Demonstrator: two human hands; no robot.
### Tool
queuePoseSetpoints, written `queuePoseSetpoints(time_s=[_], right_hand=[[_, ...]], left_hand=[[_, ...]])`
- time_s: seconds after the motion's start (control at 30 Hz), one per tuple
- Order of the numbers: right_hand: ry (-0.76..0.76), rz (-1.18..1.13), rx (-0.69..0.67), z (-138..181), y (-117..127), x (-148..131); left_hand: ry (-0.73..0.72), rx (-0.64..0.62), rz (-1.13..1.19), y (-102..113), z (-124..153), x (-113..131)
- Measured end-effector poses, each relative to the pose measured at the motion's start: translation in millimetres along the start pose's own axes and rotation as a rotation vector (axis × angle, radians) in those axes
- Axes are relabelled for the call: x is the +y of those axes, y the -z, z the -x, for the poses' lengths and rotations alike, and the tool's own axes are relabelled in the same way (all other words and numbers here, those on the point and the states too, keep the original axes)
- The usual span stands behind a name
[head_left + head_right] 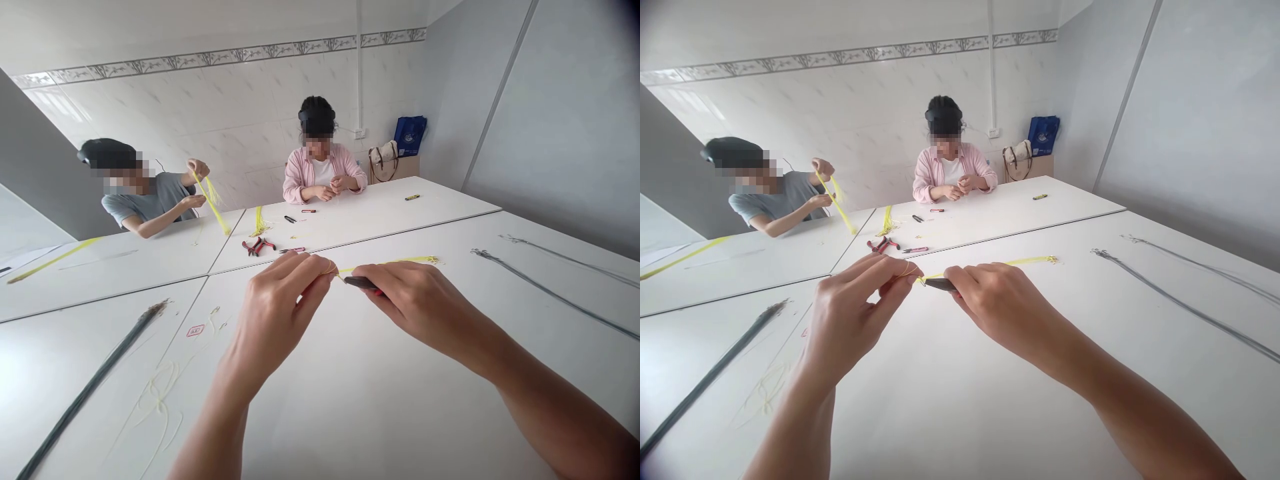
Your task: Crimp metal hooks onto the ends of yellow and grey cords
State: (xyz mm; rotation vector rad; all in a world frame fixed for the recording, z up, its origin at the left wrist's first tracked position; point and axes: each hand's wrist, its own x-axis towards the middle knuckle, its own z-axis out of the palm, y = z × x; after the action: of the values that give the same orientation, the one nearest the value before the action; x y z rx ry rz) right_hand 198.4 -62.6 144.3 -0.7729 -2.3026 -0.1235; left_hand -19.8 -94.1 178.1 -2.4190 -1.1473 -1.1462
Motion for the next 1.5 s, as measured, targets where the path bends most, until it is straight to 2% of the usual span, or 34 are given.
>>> queuePoseSetpoints(time_s=[0.2,0.37,0.5,0.63,0.73,1.0,1.5], right_hand=[[0.011,0.063,-0.025,-1.9,0.1,-2.1],[-0.02,0.045,-0.024,-2.5,0.9,1.0],[-0.043,-0.002,0.043,-3.4,3.5,5.6],[0.069,0.034,0.058,-5.3,5.7,7.7],[0.141,0.144,0.132,-6.9,4.3,7.5],[0.175,0.385,0.273,-7.6,1.4,5.3],[0.196,0.434,0.298,-6.6,-0.1,5.8]], left_hand=[[0.032,0.032,-0.016,-2.3,0.8,1.5],[0.16,0.005,0.131,-1.6,-0.5,-1.8],[0.257,0.017,0.195,-0.4,-1.9,-5.5],[0.336,0.022,0.25,0.9,-2.5,-4.4],[0.373,0.012,0.251,2.3,-3.0,-1.1],[0.42,-0.04,0.277,3.7,-3.5,7.9],[0.468,-0.1,0.293,1.1,-4.8,10.9]])
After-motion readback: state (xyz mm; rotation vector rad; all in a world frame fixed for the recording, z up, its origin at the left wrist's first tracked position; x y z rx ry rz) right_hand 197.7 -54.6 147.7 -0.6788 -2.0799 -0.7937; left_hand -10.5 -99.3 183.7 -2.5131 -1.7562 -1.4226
